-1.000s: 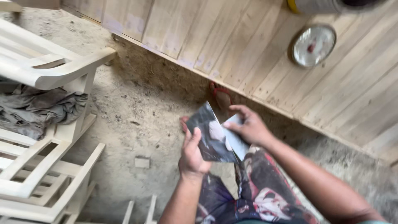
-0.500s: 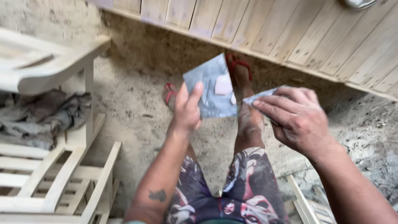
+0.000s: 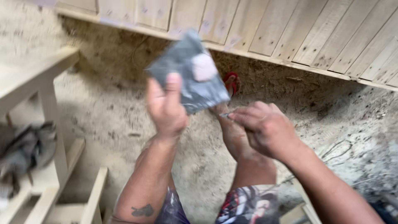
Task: The person scoops a pink putty-like substance from a metal plate onto a small scraper and applies it into gaps between wooden planks. They smooth the filler along the seams and edges of the wooden furniture piece.
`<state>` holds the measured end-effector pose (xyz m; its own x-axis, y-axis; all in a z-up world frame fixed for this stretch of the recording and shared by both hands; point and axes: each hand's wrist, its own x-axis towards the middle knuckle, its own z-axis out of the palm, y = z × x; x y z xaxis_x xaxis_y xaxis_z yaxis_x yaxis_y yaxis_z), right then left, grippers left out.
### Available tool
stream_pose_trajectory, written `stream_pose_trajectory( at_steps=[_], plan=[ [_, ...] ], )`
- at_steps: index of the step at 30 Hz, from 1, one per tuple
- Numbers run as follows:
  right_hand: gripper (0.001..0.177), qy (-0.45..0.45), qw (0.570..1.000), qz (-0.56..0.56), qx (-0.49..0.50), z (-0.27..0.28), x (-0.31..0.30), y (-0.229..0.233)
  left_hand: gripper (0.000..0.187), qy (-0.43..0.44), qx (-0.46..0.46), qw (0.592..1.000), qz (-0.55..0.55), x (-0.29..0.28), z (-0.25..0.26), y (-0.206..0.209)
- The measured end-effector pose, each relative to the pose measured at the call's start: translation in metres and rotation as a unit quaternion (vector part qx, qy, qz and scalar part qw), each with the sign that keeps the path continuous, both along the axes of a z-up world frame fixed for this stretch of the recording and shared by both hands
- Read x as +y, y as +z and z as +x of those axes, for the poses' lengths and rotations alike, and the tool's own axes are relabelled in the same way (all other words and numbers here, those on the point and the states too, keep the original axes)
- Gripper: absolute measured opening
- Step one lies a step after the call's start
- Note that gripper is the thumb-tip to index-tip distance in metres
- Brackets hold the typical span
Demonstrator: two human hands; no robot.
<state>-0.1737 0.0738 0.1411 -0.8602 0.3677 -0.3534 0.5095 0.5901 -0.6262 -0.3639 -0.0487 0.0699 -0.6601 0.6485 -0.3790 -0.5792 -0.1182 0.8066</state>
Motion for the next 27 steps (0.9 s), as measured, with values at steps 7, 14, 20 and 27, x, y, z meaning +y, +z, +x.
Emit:
stream_pose_trajectory(
  at_steps=[7,14,20,27],
  plan=[
    [0.026,-0.047,0.984,0.154,-0.075,-0.011,0.068,-0.079,0.034,0.020,0.102,0.987,0.124,0.045,-0.070,-0.057],
    [0.033,-0.079,0.958,0.274,-0.018,-0.035,0.034,-0.136,0.034,-0.023,0.123,0.978,0.167,0.065,-0.096,-0.098],
    [0.047,-0.111,0.937,0.332,0.008,-0.025,-0.008,-0.145,0.037,-0.051,0.091,0.975,0.196,0.075,-0.102,-0.101],
    [0.037,-0.161,0.909,0.384,-0.024,-0.030,-0.005,-0.138,0.035,-0.057,0.074,0.973,0.212,0.078,-0.103,-0.100]
  ],
)
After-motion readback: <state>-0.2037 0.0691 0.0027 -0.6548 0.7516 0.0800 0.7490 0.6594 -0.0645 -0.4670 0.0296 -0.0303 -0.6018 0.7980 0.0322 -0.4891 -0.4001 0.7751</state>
